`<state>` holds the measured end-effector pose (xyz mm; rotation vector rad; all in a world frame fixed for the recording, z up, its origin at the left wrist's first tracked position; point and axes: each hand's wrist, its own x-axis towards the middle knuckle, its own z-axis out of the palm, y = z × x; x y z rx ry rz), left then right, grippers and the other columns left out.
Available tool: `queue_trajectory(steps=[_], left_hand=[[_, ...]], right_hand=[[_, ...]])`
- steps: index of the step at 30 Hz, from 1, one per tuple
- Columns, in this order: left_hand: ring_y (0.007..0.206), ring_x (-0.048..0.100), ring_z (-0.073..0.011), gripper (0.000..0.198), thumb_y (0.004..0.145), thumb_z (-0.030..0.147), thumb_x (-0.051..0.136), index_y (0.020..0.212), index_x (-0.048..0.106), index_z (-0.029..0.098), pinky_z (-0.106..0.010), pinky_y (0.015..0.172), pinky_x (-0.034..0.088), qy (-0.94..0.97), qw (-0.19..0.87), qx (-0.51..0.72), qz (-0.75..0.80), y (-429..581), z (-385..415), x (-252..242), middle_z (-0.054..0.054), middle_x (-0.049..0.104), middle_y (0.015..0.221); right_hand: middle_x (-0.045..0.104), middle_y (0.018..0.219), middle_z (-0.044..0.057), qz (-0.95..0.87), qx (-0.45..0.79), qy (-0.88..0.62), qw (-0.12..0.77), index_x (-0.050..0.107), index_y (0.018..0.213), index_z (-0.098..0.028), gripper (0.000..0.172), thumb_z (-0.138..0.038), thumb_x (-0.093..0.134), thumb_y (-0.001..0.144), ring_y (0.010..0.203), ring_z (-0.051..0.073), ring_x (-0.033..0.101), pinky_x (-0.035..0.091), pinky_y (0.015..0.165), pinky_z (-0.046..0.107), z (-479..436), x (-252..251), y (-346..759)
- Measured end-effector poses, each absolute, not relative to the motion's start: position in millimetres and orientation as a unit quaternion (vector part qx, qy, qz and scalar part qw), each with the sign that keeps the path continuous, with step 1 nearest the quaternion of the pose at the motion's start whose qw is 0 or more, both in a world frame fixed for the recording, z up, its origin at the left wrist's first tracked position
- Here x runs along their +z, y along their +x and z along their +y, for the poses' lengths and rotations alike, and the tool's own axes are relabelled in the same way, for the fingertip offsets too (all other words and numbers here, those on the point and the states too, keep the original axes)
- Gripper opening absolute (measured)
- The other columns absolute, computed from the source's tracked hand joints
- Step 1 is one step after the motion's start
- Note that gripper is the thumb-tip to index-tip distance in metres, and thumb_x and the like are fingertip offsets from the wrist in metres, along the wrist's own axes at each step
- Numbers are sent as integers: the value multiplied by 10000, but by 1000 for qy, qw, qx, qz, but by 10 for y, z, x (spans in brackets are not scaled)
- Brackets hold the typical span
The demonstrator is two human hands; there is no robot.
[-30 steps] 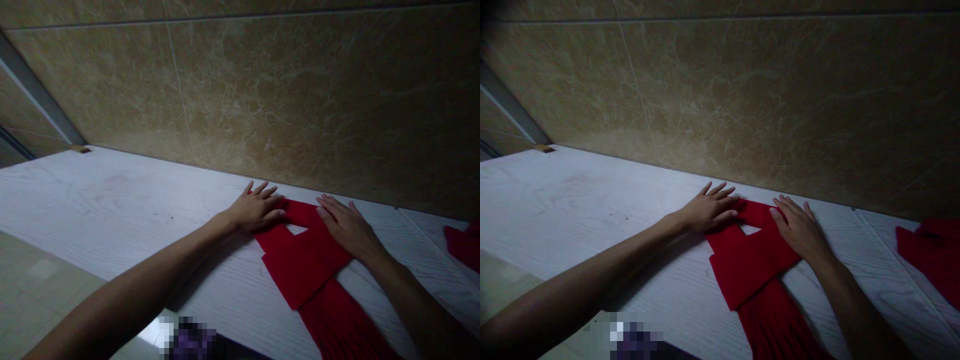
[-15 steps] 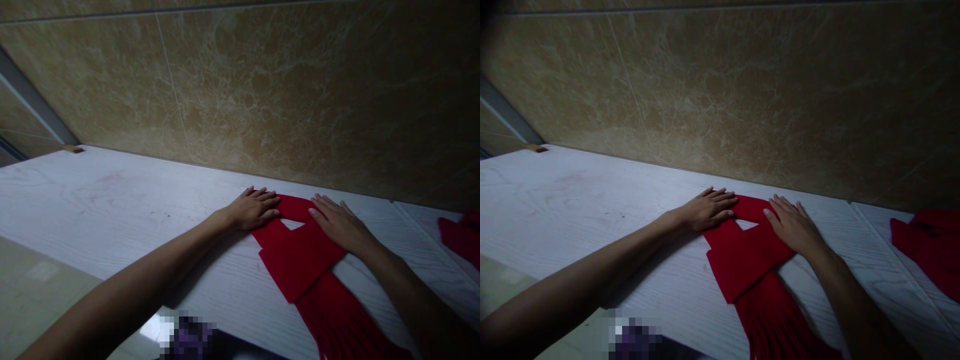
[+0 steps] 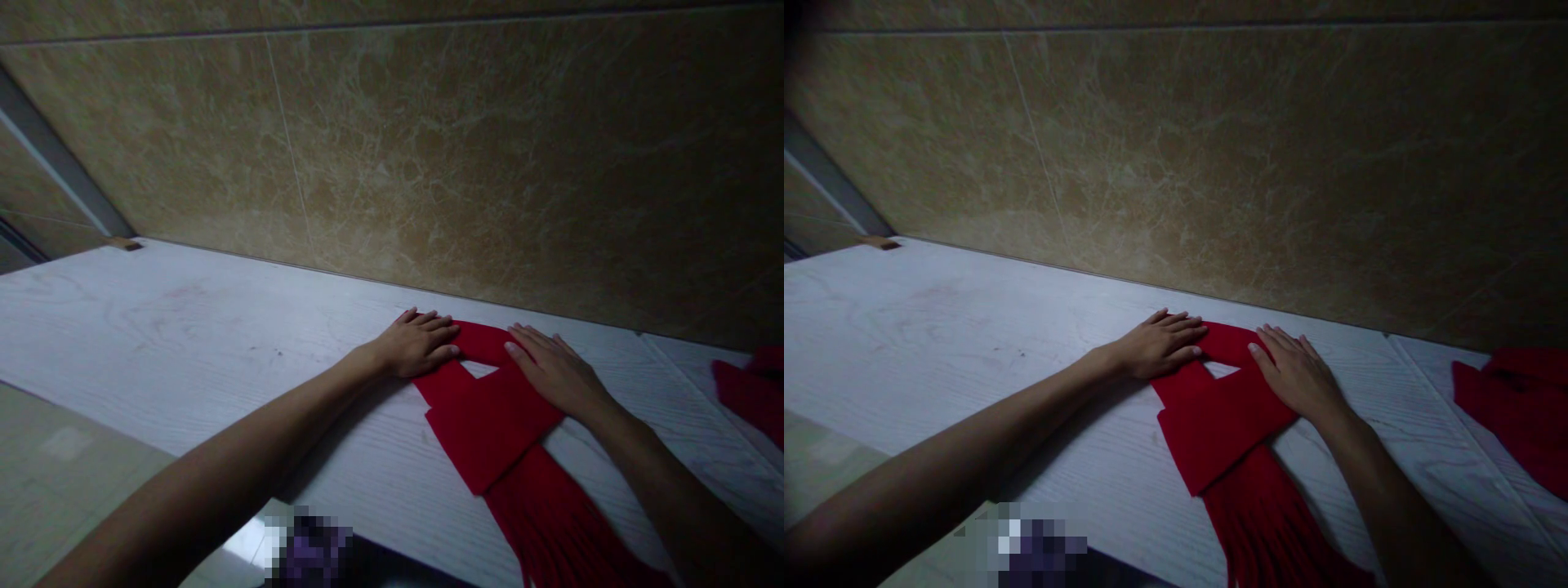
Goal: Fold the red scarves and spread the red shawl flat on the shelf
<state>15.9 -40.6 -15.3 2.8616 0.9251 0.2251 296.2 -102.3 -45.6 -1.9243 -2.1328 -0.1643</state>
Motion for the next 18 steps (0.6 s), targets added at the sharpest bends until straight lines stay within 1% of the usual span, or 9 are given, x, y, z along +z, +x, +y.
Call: queue_trajectory(steps=[4,9,11,15,18], left_hand=[[1540,308,-300,654,1057,588,231,1571,404,224,-545,1251,199,945,66,83,309,167,-410,-152,-105,379,1641],[1534,319,-305,633,1062,572,248,1561,419,222,-541,1251,204,945,66,81,309,173,-412,-148,-96,388,1636],[1530,327,-306,621,1065,558,259,1558,424,219,-526,1249,214,945,65,80,310,173,-420,-134,-100,390,1635],[1517,358,-296,611,1069,522,281,1554,429,181,-462,1231,268,947,69,79,304,165,-438,-94,-128,394,1630],[1506,379,-288,612,1068,532,278,1541,448,182,-444,1219,290,948,68,84,300,157,-441,-84,-129,422,1614]], right_hand=[[536,1511,148,-733,-66,-662,139,580,1429,-87,644,-454,252,1013,1432,295,474,341,1203,570,-1026,-455,2946],[542,1508,135,-728,-78,-666,142,589,1425,-110,624,-451,259,1020,1419,286,492,358,1195,550,-1033,-466,2933],[542,1508,134,-728,-79,-667,141,586,1428,-114,620,-448,258,1022,1416,286,495,355,1196,553,-1036,-471,2934],[540,1512,131,-732,-75,-662,144,584,1429,-116,626,-451,249,1020,1426,284,483,351,1198,557,-1039,-481,2953],[540,1514,132,-735,-71,-658,147,589,1423,-125,629,-465,242,1023,1429,283,479,348,1200,557,-1033,-497,2976]])
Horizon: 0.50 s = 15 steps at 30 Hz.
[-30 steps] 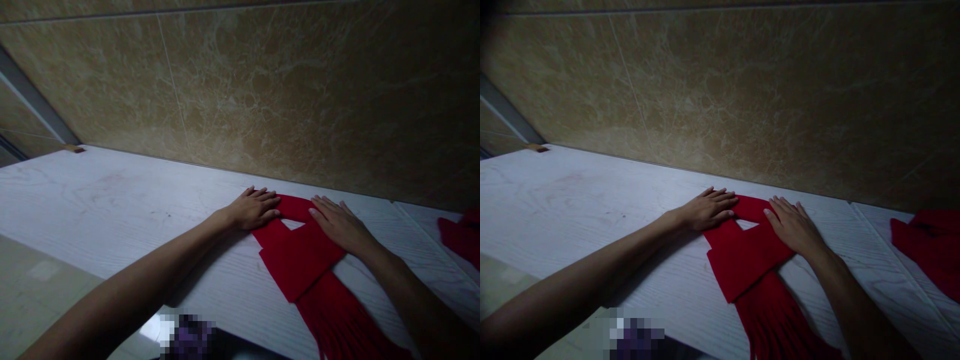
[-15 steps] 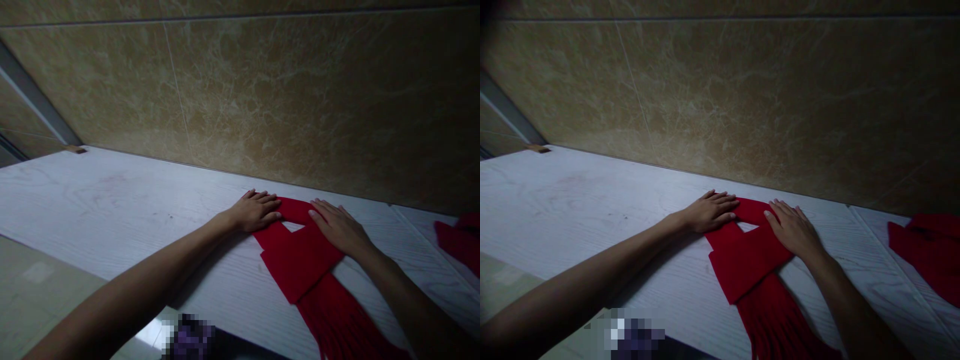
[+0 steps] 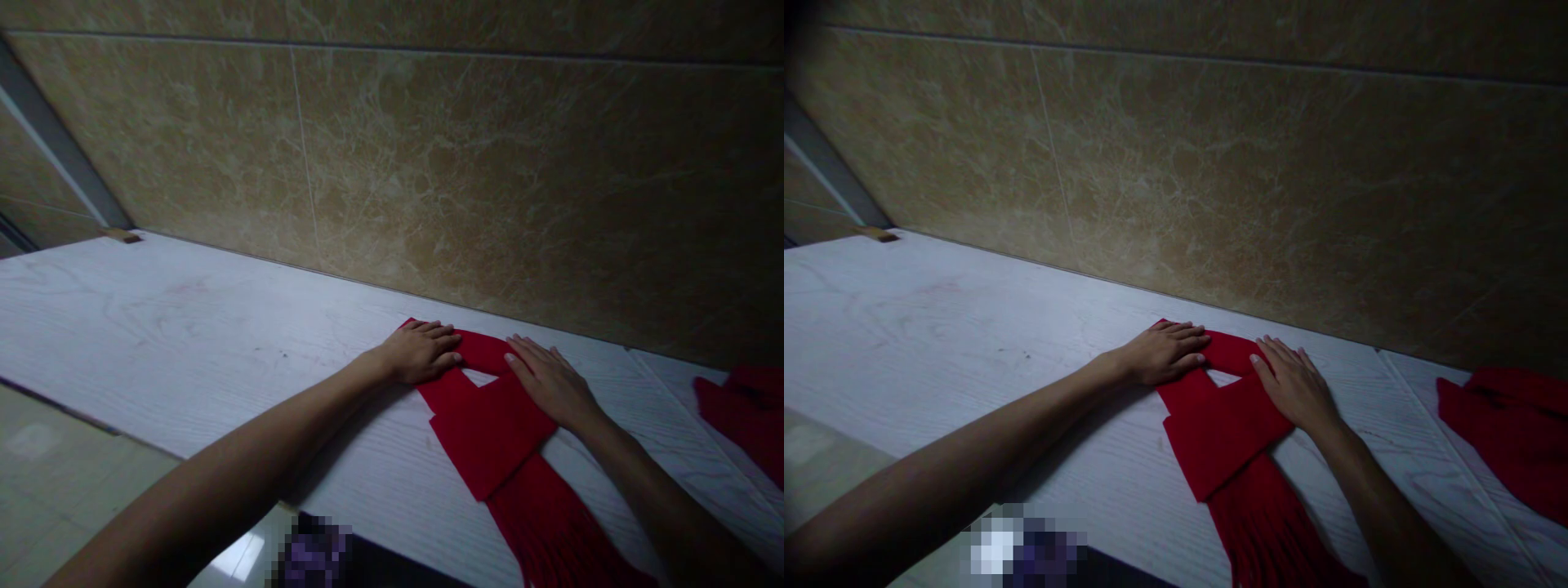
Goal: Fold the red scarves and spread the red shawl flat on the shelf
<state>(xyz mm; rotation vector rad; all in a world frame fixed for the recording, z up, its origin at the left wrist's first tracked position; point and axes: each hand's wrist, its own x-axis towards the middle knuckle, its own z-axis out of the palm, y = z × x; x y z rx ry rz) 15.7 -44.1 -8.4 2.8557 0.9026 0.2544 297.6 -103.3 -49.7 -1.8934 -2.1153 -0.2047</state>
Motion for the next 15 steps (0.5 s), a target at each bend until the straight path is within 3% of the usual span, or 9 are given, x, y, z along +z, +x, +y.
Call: queue_trajectory(steps=[9,15], left_hand=[[1500,392,-286,617,1067,543,271,1525,465,178,-456,1221,299,949,61,102,292,157,-407,-158,-129,434,1605],[1492,407,-279,619,1066,551,254,1516,475,188,-457,1208,319,951,55,111,285,148,-407,-161,-122,454,1594]], right_hand=[[560,1503,123,-735,-81,-658,144,576,1434,-180,586,-456,252,1032,1425,264,484,343,1202,542,-1009,-549,2998],[542,1515,136,-738,-66,-658,134,564,1446,-146,591,-438,256,1034,1434,266,473,322,1211,550,-1029,-498,2968]])
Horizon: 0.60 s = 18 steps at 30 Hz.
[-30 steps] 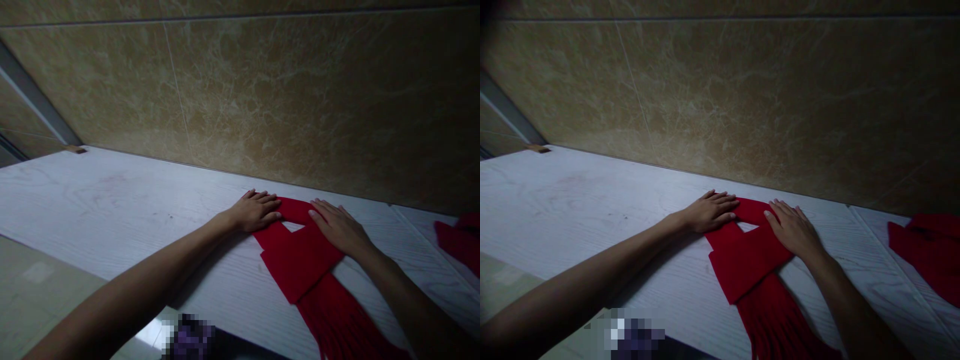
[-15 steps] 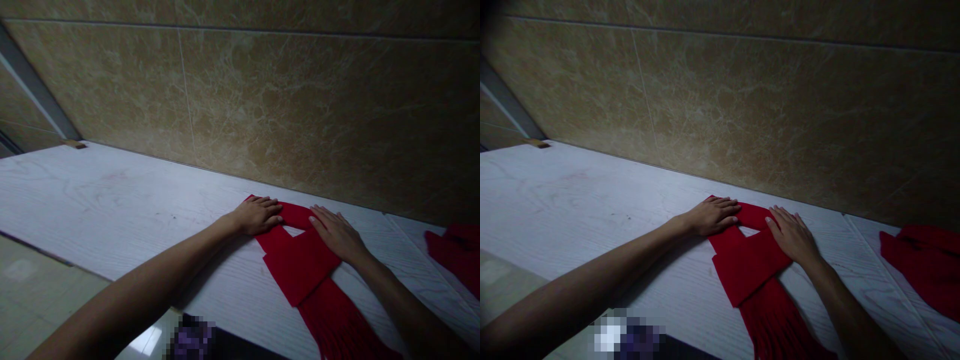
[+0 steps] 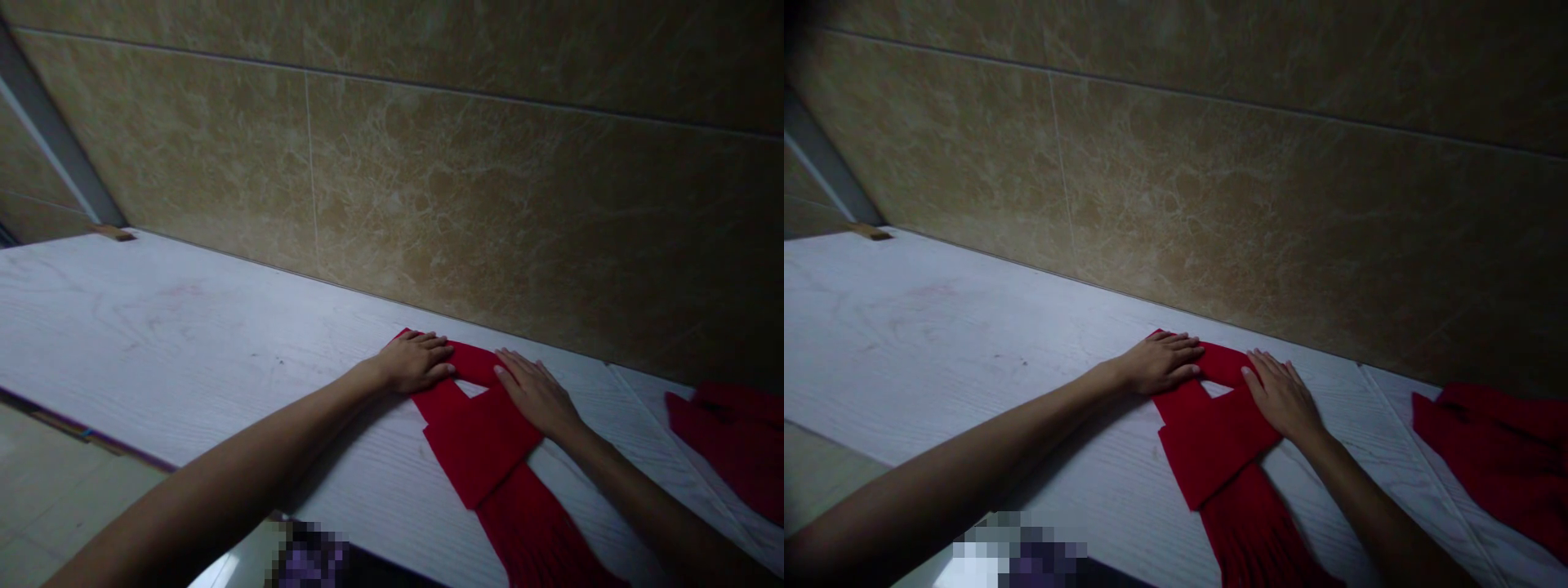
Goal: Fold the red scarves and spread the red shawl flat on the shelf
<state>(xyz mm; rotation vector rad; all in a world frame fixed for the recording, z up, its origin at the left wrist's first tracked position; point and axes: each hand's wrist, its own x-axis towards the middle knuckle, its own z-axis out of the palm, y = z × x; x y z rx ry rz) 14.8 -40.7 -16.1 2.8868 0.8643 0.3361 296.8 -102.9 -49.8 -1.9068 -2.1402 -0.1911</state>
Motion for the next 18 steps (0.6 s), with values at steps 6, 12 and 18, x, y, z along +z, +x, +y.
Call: queue_trajectory(steps=[6,12,18], left_hand=[[1483,420,-287,611,1068,536,273,1505,493,170,-458,1216,314,950,57,108,289,152,-428,-120,-135,459,1587],[1468,441,-305,608,1062,549,288,1492,516,185,-494,1203,339,947,62,136,286,144,-430,-171,-147,484,1564],[1504,378,-334,566,1050,554,336,1492,517,249,-562,1218,300,941,64,162,290,119,-417,-144,-114,478,1577]], right_hand=[[553,1506,127,-729,-56,-666,149,582,1432,-161,569,-436,280,1035,1431,270,476,314,1213,562,-1024,-478,2945],[542,1516,118,-726,-34,-668,161,579,1439,-171,550,-423,299,1039,1436,254,471,279,1236,547,-1091,-429,2883],[487,1560,108,-709,-5,-671,216,554,1473,-210,547,-406,266,1051,1501,264,366,190,1248,609,-1031,-231,2946]])
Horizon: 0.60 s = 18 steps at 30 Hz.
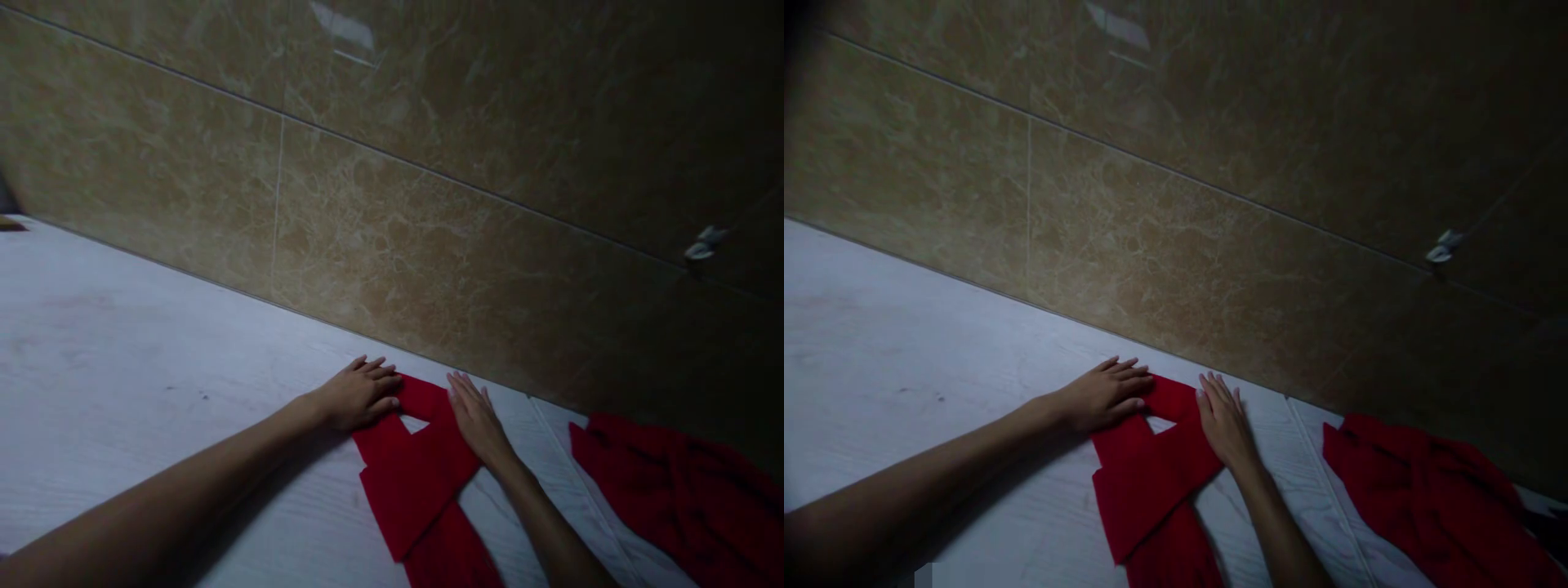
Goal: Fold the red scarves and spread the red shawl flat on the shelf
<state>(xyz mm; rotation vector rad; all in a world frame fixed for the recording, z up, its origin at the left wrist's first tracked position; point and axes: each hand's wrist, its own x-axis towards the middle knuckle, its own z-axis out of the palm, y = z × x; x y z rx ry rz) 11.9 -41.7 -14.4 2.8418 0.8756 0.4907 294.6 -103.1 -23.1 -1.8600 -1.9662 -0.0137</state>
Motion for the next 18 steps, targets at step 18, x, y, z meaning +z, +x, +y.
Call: queue_trajectory(steps=[18], left_hand=[[1547,263,-373,683,1040,636,248,1560,432,233,-677,1219,171,935,93,105,326,104,-387,-183,-144,364,1632]], right_hand=[[356,1639,102,-711,34,-682,165,467,1547,-199,620,-496,204,1071,1551,261,242,151,1257,591,-1063,-187,3032]])
